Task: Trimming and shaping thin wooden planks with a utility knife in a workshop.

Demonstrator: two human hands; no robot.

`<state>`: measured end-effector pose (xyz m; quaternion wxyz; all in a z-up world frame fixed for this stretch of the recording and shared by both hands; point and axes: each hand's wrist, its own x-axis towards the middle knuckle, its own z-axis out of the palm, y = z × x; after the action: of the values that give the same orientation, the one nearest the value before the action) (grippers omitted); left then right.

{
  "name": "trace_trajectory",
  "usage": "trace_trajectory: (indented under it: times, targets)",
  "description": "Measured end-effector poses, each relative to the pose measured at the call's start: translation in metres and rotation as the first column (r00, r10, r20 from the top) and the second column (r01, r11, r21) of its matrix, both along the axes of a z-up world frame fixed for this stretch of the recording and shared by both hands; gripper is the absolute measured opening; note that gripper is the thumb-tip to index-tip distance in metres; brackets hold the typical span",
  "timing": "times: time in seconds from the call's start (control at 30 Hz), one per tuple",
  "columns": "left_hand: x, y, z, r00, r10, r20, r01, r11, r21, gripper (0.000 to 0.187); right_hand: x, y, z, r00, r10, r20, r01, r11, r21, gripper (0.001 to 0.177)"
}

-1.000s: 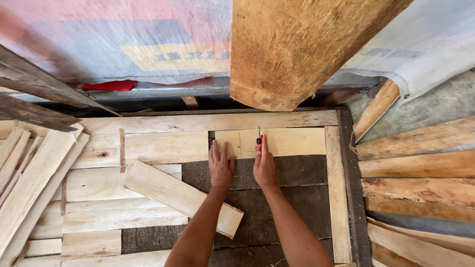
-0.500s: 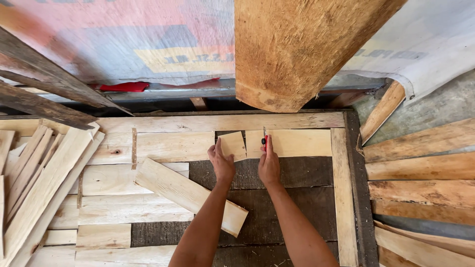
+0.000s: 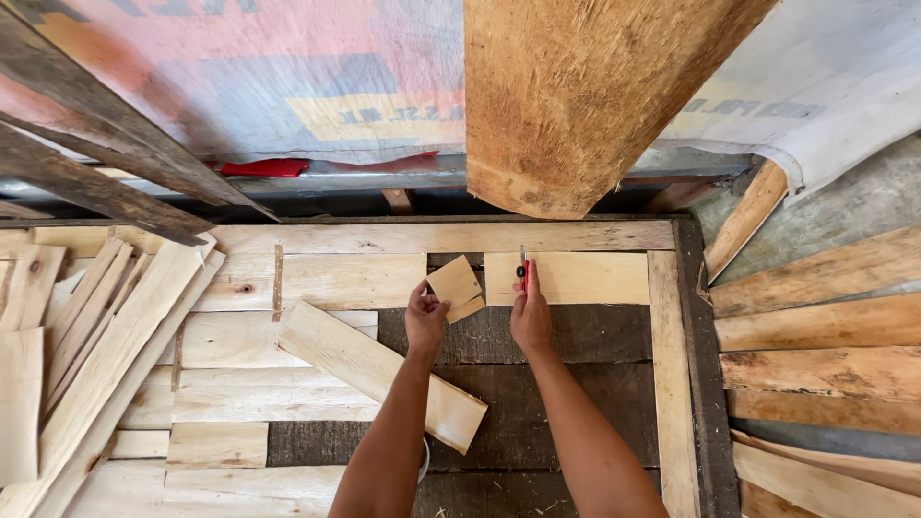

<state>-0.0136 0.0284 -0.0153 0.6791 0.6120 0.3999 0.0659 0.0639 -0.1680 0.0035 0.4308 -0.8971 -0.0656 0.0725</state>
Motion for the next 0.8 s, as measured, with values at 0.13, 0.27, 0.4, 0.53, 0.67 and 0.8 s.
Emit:
trace_trajectory:
  times: [0.13,0.27,0.4,0.53,0.67,0.8]
  targets:
    - [-0.014,-0.008,-0.027,0.993,0.032,0.110,-0.024,0.997,-0.073,0.036,-0.004,-0.001,-0.002,1.000,0.004,-0.015,-0.004,1.000,0.026,0.070]
    - [-0.020,-0.020,-0.005,0.995,-0.085,-0.045,0.088,0.992,0.088,0.018,-0.011,-0.002,0.009,0.999,0.020,0.040,-0.022,0.998,0.053,0.068]
    - [-0.024,-0.029,-0.001,0.983,-0.076,-0.169,0.108,0.976,0.188,0.019,-0.029,-0.002,0.013,0.986,-0.006,0.165,-0.017,0.990,0.139,0.052]
    - [-0.028,-0.036,-0.014,0.972,-0.022,-0.235,0.092,0.953,0.290,0.023,-0.044,0.004,-0.004,0.980,-0.098,-0.171,0.081,0.991,-0.108,0.032]
    - [-0.026,-0.050,-0.026,0.994,0.013,-0.111,-0.017,0.999,-0.035,0.019,-0.060,0.012,-0.060,0.983,-0.009,-0.182,0.045,0.980,0.193,0.025]
    - [-0.031,-0.068,-0.032,1.000,0.021,0.021,-0.013,0.939,-0.344,0.023,-0.069,0.020,-0.057,0.909,-0.042,-0.415,0.245,0.859,0.449,0.022]
